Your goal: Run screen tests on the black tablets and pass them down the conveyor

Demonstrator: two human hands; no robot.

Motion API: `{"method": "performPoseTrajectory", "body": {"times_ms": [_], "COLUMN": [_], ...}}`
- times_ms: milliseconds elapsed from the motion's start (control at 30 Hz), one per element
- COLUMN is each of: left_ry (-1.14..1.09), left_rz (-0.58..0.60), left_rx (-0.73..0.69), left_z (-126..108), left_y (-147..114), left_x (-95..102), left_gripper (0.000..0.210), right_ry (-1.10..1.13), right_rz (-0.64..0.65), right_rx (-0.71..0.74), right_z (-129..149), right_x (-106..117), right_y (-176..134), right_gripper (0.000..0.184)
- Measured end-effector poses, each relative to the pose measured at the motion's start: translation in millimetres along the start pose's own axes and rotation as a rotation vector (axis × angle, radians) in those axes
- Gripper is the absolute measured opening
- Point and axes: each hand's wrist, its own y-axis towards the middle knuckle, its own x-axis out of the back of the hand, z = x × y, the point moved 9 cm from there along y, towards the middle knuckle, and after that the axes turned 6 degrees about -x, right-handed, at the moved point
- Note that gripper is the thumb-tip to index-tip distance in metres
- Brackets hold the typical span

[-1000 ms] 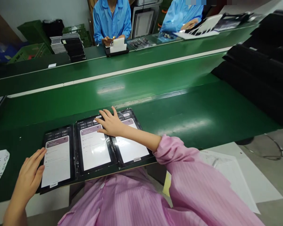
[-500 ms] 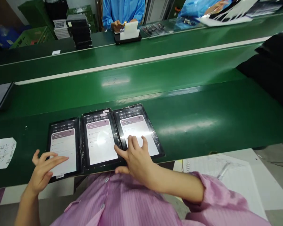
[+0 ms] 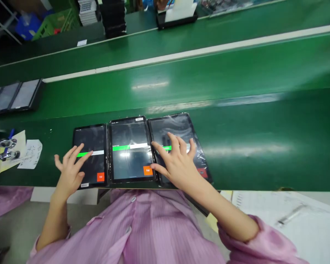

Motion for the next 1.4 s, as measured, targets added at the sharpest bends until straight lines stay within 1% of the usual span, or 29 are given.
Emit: {"method": "performPoseTrajectory", "body": {"times_ms": [67,100,167,233,333,400,467,567,633,700,767,833,867,933,1000,1100,1167,1267,1400], "left_ry": [0.044,0.059,0.059,0.039,0.026,0.028,0.039,0.042,0.015,-0.031,-0.052,-0.008,0.028,0.092,0.119,0.152,0.180,0.225,0.290], "left_rz": [0.046,0.044,0.007,-0.028,-0.024,-0.012,0.015,0.071,0.111,0.167,0.227,0.258,0.265,0.275,0.296,0.329,0.347,0.344,0.341], "left_rx": [0.016,0.023,0.030,0.033,0.003,-0.038,-0.080,-0.118,-0.108,-0.068,-0.022,0.016,0.034,0.074,0.095,0.086,0.089,0.116,0.096], "left_z": [2.8,5.2,10.6,15.7,17.5,14.9,11.7,8.7,8.3,8.5,7.7,6.7,6.8,9.1,11.6,12.6,12.1,9.0,1.7], "left_y": [-4.5,-5.0,-3.8,-0.7,9.6,21.5,37.6,69.0,92.5,114.3,130.7,140.5,142.9,143.3,139.9,134.1,132.1,134.1,142.7], "left_x": [-11.3,-12.6,-7.9,1.2,11.5,14.9,13.1,1.4,-9.5,-20.7,-27.8,-27.1,-24.7,-19.5,-18.1,-21.9,-25.7,-27.2,-24.4], "left_gripper": [0.080,0.081,0.088,0.094,0.090,0.084,0.076,0.067,0.066,0.066,0.063,0.057,0.055,0.052,0.051,0.054,0.057,0.059,0.063], "right_ry": [-0.002,0.001,0.008,-0.002,-0.025,-0.022,-0.020,-0.049,-0.006,0.158,0.440,0.758,0.896,1.090,1.177,1.215,1.213,1.181,1.068], "right_rz": [-0.006,-0.017,-0.036,-0.049,-0.032,-0.034,-0.069,-0.082,-0.047,-0.060,-0.129,-0.173,-0.162,-0.136,-0.158,-0.237,-0.259,-0.272,-0.258], "right_rx": [0.016,0.028,0.052,0.060,0.040,-0.018,-0.122,-0.296,-0.365,-0.408,-0.477,-0.586,-0.640,-0.735,-0.800,-0.873,-0.899,-0.883,-0.790], "right_z": [8.1,14.0,25.9,33.0,28.3,12.3,-13.1,-57.1,-83.2,-107.3,-133.4,-158.2,-166.6,-175.8,-178.9,-179.9,-179.6,-180.6,-181.5], "right_x": [-4.8,-6.1,-8.1,-9.5,-9.6,-4.4,4.9,11.6,6.2,-1.3,-10.9,-28.6,-40.4,-60.6,-70.2,-72.2,-71.5,-68.0,-62.4], "right_y": [-2.3,-0.4,5.8,11.2,9.4,-0.1,-15.8,-44.3,-57.7,-60.8,-53.1,-38.2,-29.4,-14.0,-6.2,-9.5,-14.4,-17.1,-13.6], "right_gripper": [0.070,0.070,0.074,0.074,0.066,0.065,0.064,0.064,0.063,0.064,0.068,0.067,0.065,0.062,0.060,0.059,0.058,0.054,0.051]}}
